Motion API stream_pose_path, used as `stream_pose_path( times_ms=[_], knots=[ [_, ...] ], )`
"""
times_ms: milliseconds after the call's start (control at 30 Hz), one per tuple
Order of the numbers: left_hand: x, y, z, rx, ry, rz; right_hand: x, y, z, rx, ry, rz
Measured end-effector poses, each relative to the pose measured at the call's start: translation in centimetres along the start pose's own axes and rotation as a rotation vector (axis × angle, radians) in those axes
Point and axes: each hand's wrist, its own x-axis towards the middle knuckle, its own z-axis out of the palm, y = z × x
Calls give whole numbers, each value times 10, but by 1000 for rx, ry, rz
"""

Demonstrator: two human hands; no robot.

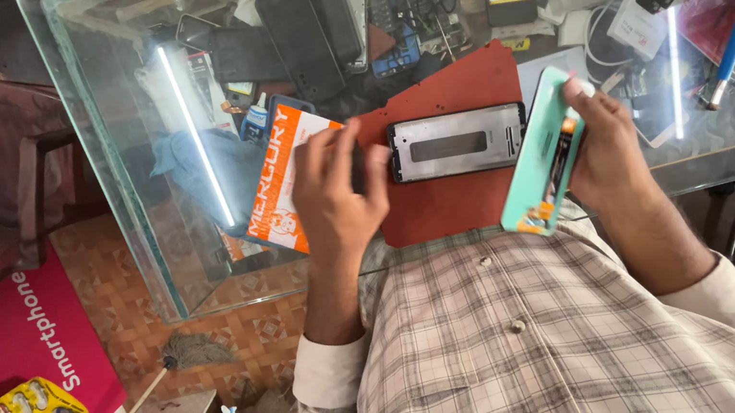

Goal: The person disassembles a smartphone, applies adhesive to a replacement screen, and reassembles the device by connecting the screen to the motherboard. The person uses a screwdriver and adhesive tape during the process.

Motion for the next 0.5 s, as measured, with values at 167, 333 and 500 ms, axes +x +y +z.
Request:
stream_pose_path(
  times_ms=[167,333,500],
  knots=[
    [9,4,0,25,-356,194,-27,15,-6,-67,-274,162],
    [14,2,12,53,-416,267,-48,12,-2,163,-667,283],
    [22,22,41,19,-430,360,-47,-14,-17,197,-641,71]
  ],
)
